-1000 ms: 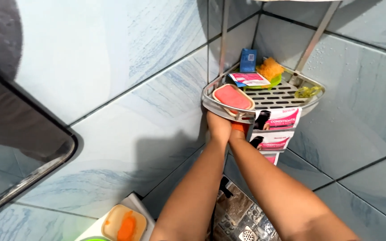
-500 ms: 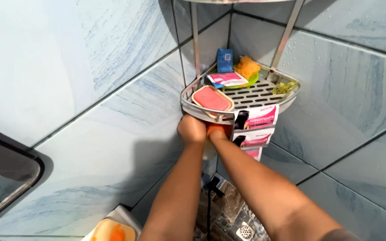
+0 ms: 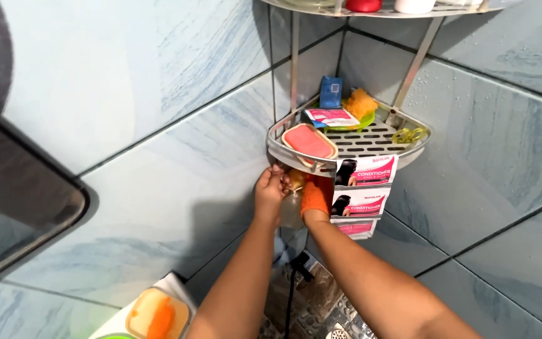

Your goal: Organizing toiletries on a shelf and cleaning various bathroom items in a sink.

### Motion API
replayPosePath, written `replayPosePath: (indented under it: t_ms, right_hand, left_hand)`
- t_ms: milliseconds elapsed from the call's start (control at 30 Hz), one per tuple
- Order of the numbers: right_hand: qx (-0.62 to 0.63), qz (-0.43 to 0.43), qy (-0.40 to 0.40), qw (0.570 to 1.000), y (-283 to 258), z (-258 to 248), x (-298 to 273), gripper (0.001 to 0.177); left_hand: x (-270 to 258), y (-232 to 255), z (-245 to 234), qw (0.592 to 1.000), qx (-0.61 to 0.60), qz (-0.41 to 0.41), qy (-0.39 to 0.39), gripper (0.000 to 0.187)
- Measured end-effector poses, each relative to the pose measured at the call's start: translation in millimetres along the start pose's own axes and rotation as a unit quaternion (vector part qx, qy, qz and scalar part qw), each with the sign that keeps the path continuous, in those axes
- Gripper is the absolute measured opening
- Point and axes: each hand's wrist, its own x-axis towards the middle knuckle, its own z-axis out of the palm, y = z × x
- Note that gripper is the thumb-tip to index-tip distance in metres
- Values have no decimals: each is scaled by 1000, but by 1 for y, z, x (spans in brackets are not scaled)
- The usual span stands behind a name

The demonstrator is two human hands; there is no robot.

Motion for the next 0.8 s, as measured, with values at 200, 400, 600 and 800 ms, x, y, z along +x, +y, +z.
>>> replayPosePath:
  t_ms: [200, 400, 600, 800]
  right_hand:
    - [210, 120, -56, 969, -61, -39, -16, 23]
    - [272, 153, -144, 939, -110, -75, -33, 28]
    - [403, 281, -289, 821, -180, -118, -41, 26]
    - [437, 255, -346, 790, -208, -130, -47, 31]
  left_hand:
    - [-21, 20, -2, 999, 2, -47, 8, 21]
    - [-35, 33, -11, 993, 114, -17, -31, 22]
    - [-61, 77, -31, 975, 190, 17, -112, 16]
    - [-97, 123, -38, 960, 262, 43, -88, 15]
